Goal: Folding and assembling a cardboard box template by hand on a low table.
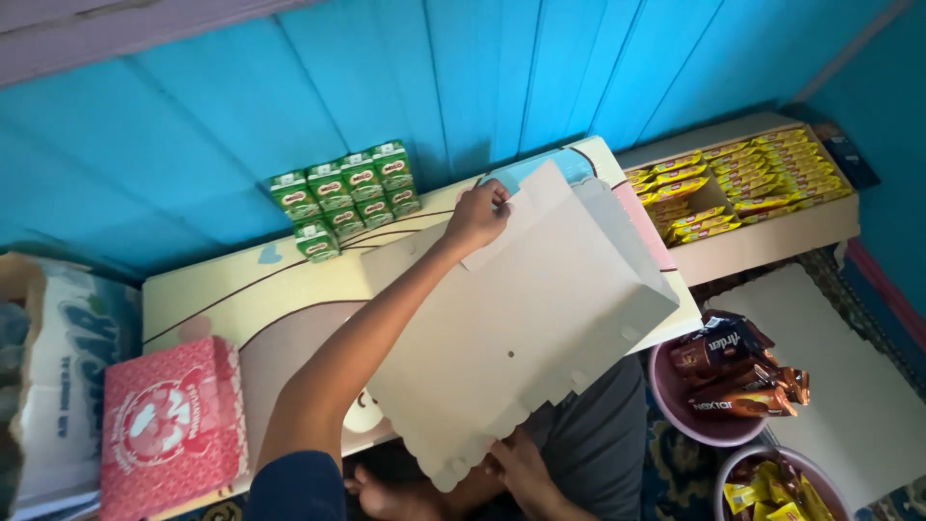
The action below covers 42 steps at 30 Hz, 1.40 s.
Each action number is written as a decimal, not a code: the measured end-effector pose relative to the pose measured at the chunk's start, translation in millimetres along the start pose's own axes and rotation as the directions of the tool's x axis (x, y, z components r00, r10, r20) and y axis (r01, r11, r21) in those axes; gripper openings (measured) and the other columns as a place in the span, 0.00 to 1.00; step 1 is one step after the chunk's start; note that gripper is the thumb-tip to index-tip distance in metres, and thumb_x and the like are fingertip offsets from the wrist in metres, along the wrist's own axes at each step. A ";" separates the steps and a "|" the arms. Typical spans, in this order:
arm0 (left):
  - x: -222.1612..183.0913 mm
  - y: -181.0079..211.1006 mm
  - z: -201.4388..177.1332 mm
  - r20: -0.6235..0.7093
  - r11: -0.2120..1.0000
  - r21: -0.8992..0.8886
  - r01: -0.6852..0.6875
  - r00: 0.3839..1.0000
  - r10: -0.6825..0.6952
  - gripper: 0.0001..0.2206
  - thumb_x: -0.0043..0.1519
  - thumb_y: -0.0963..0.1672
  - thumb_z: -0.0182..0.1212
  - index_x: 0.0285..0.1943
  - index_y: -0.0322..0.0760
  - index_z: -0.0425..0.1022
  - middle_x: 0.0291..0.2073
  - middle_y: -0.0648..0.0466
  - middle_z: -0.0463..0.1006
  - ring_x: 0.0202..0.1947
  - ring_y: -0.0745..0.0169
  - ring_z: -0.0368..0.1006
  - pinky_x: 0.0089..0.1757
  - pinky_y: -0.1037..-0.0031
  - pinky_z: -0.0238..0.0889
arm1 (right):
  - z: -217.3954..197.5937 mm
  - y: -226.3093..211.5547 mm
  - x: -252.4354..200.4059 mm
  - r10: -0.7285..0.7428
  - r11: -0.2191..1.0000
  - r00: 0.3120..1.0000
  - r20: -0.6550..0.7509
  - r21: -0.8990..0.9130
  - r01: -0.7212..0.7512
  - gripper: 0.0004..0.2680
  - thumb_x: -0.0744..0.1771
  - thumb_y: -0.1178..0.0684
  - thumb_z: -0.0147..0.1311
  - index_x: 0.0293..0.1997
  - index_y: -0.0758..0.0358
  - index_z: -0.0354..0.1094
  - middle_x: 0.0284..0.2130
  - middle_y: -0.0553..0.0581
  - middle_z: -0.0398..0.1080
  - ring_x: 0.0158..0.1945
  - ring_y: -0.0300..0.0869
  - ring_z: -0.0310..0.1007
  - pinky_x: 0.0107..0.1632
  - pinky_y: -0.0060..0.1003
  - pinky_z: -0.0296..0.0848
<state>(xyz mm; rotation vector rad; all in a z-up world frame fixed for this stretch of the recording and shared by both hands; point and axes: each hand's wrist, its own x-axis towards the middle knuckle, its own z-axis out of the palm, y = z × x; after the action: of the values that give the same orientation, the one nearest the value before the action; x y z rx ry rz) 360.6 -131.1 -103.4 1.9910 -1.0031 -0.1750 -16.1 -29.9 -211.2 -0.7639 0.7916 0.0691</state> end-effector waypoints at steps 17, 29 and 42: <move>-95.3 83.0 -173.8 0.022 0.901 -0.429 0.067 0.998 -0.064 0.24 0.62 0.38 0.51 0.70 0.44 0.67 0.48 0.53 0.77 0.43 0.65 0.69 0.45 0.76 0.61 | -17.1 -24.1 -41.5 -0.264 0.922 0.965 -0.002 -0.294 0.252 0.11 0.69 0.59 0.48 0.56 0.74 0.67 0.27 0.65 0.70 0.23 0.49 0.70 0.29 0.43 0.73; -271.2 80.5 -266.1 -0.170 0.740 -0.664 0.109 0.941 -0.291 0.25 0.67 0.41 0.57 0.75 0.45 0.62 0.68 0.36 0.64 0.63 0.40 0.67 0.55 0.48 0.67 | -40.0 -164.9 5.6 -0.622 0.472 0.781 0.050 -0.773 0.425 0.15 0.69 0.44 0.59 0.54 0.66 0.73 0.39 0.65 0.73 0.42 0.52 0.74 0.42 0.48 0.71; -448.1 31.7 -151.5 -0.105 0.463 -0.777 0.427 0.638 -0.763 0.35 0.55 0.39 0.72 0.74 0.42 0.64 0.67 0.41 0.66 0.63 0.43 0.68 0.58 0.56 0.66 | 41.2 -308.5 79.2 -0.300 -0.184 0.798 0.523 -0.852 0.490 0.19 0.67 0.36 0.55 0.54 0.61 0.76 0.46 0.72 0.78 0.53 0.67 0.75 0.59 0.60 0.70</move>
<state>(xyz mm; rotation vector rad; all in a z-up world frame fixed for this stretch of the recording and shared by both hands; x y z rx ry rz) 114.8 274.2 -95.0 1.4549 0.1787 -0.4080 167.4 -247.2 -61.9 -2.4813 0.1195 0.1188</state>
